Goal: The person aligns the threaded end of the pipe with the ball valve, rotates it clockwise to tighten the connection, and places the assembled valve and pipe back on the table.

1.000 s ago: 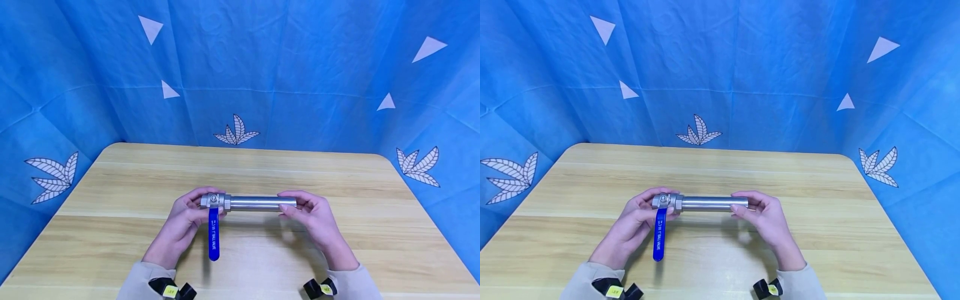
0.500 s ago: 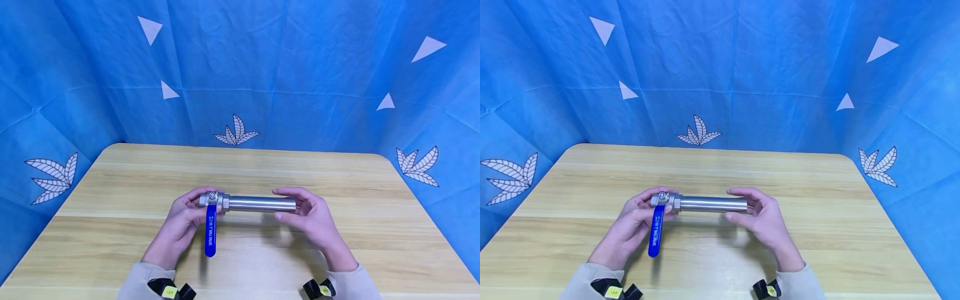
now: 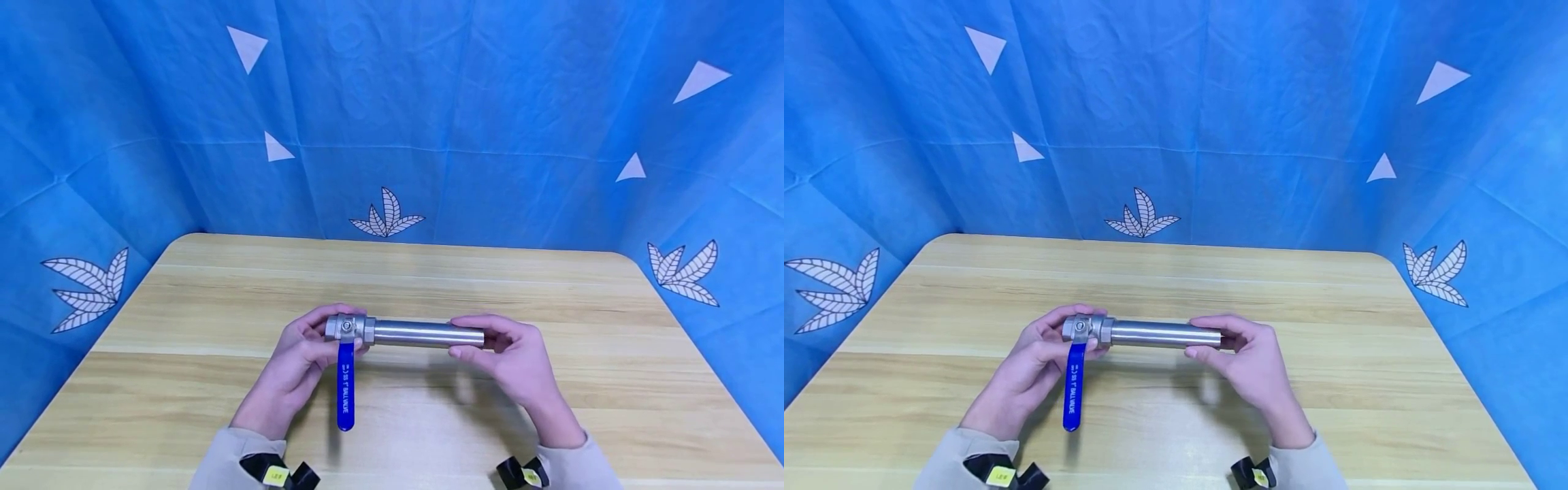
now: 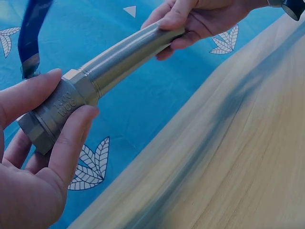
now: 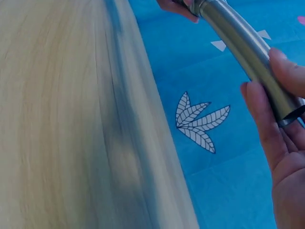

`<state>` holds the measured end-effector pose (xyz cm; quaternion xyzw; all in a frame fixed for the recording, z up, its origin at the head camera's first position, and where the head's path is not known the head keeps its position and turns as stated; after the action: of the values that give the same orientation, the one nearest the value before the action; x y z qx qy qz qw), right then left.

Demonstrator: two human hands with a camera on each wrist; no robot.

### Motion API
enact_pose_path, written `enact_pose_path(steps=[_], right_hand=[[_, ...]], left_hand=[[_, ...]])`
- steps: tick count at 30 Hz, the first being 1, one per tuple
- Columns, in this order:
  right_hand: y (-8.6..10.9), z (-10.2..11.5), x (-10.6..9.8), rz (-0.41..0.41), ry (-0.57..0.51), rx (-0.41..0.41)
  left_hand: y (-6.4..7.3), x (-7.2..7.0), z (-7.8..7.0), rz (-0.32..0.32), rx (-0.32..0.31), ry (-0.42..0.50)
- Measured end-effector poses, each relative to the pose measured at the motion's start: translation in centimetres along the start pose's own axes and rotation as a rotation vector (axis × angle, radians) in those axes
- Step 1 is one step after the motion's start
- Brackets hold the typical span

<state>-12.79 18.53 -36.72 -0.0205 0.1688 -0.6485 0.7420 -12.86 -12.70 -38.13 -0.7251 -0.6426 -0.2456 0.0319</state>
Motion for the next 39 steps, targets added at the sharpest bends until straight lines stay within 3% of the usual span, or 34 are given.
enact_pose_path(steps=[9,18,30,39], right_hand=[[0.0,-0.6,-0.4,0.039,0.029,0.127],[0.0,-0.6,0.2,0.032,-0.040,0.148],[0.2,-0.6,0.8,-0.085,-0.146,0.224],[-0.4,-1.1,0.5,-0.073,-0.188,0.257]], left_hand=[[-0.1,0.3,0.2,-0.001,0.016,-0.036],[-0.4,-0.5,0.6,-0.008,0.077,-0.217],[-1.1,-0.6,0.9,0.029,0.181,-0.295],[-1.5,-0.5,1.0,0.016,0.163,-0.364]])
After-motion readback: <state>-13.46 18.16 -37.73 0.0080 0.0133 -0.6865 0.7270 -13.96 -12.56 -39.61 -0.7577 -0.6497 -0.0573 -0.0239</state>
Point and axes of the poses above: each hand's wrist, its own y-axis away from the middle knuckle, its own x-axis out of the palm, z = x × y, the point moved 2 cm from there along -y, towards the middle knuckle, and after that the axes turned 1 degree about -y, right-handed, at the moved point
